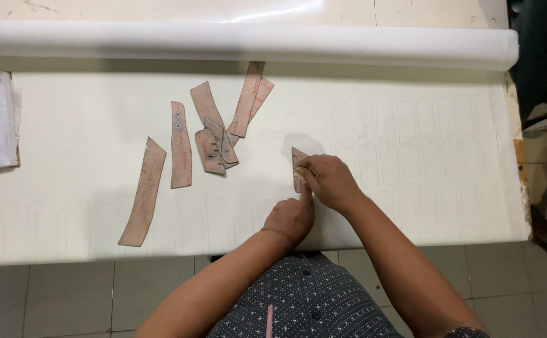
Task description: The person places small pattern pieces on a large white sheet and traces their outlines with a pencil. They repeat this process for several pieces, moving each one after tracing.
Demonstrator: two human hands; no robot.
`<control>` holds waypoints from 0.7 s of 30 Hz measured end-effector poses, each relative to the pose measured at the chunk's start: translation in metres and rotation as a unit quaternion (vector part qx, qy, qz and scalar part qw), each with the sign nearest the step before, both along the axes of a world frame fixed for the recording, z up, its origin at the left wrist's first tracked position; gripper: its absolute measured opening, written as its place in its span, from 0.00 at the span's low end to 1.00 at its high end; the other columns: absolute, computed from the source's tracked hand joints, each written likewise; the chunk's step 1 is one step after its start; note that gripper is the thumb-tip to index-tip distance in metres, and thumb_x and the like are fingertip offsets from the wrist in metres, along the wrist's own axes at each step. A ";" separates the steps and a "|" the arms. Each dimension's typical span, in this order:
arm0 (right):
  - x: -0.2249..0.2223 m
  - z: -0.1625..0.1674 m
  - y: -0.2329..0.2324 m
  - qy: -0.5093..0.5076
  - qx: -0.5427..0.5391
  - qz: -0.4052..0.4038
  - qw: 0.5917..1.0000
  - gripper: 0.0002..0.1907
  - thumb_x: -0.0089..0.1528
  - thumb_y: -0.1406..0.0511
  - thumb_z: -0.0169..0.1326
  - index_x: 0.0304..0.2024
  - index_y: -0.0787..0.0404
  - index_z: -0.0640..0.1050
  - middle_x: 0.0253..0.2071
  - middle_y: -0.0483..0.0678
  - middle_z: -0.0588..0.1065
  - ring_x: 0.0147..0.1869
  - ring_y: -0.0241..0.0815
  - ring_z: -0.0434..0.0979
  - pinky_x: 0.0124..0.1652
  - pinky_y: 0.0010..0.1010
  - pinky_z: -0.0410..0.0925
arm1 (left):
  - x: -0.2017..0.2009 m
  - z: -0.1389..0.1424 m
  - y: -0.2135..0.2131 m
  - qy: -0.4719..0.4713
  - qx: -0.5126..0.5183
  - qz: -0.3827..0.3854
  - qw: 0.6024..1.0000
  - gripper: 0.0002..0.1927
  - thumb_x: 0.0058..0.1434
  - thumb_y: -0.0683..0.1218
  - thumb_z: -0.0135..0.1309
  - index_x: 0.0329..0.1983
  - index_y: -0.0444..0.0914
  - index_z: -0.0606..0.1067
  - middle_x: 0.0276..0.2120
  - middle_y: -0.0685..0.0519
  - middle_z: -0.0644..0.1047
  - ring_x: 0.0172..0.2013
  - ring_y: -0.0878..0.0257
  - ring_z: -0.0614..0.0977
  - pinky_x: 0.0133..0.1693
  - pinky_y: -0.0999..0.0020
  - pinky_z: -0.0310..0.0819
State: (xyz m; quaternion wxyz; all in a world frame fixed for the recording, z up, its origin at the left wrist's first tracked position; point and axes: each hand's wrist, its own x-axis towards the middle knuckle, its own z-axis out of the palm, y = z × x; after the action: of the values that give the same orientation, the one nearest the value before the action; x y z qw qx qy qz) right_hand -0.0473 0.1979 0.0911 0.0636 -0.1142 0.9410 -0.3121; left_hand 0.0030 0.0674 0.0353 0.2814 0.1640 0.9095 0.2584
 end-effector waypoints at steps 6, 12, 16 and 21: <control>-0.006 -0.004 -0.001 0.088 0.020 0.008 0.996 0.07 0.62 0.65 0.58 0.38 0.62 0.83 0.36 0.50 0.82 0.40 0.51 0.79 0.46 0.41 0.70 | 0.000 0.003 -0.002 0.022 0.016 0.013 1.000 0.36 0.68 0.44 0.39 0.76 0.29 0.44 0.33 0.32 0.79 0.34 0.37 0.82 0.39 0.45 0.78; -0.013 -0.006 0.000 -0.002 -0.002 -0.017 1.000 0.08 0.64 0.64 0.57 0.41 0.61 0.82 0.36 0.49 0.81 0.41 0.48 0.80 0.43 0.38 0.72 | 0.002 0.004 -0.005 0.106 -0.026 -0.071 0.992 0.29 0.68 0.41 0.40 0.71 0.23 0.56 0.51 0.32 0.74 0.46 0.44 0.80 0.47 0.54 0.76; -0.021 -0.012 -0.002 0.071 -0.008 -0.007 0.997 0.08 0.63 0.64 0.57 0.40 0.62 0.82 0.37 0.49 0.81 0.41 0.49 0.80 0.45 0.39 0.71 | 0.001 0.001 -0.009 0.306 -0.073 -0.155 0.937 0.22 0.61 0.40 0.43 0.56 0.24 0.71 0.65 0.32 0.65 0.62 0.45 0.68 0.62 0.51 0.57; -0.023 -0.016 0.000 0.130 -0.001 0.003 0.992 0.07 0.64 0.65 0.58 0.39 0.62 0.82 0.37 0.49 0.81 0.41 0.51 0.80 0.46 0.41 0.71 | 0.000 -0.005 -0.011 0.344 -0.060 -0.137 0.927 0.20 0.64 0.41 0.43 0.55 0.26 0.73 0.64 0.34 0.66 0.67 0.42 0.65 0.69 0.47 0.46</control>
State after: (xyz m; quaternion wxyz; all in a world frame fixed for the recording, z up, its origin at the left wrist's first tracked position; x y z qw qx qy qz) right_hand -0.0705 0.1978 0.0749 -0.0581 -0.1564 0.9406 -0.2957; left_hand 0.0027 0.0563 0.0298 -0.0064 0.3488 0.9328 0.0900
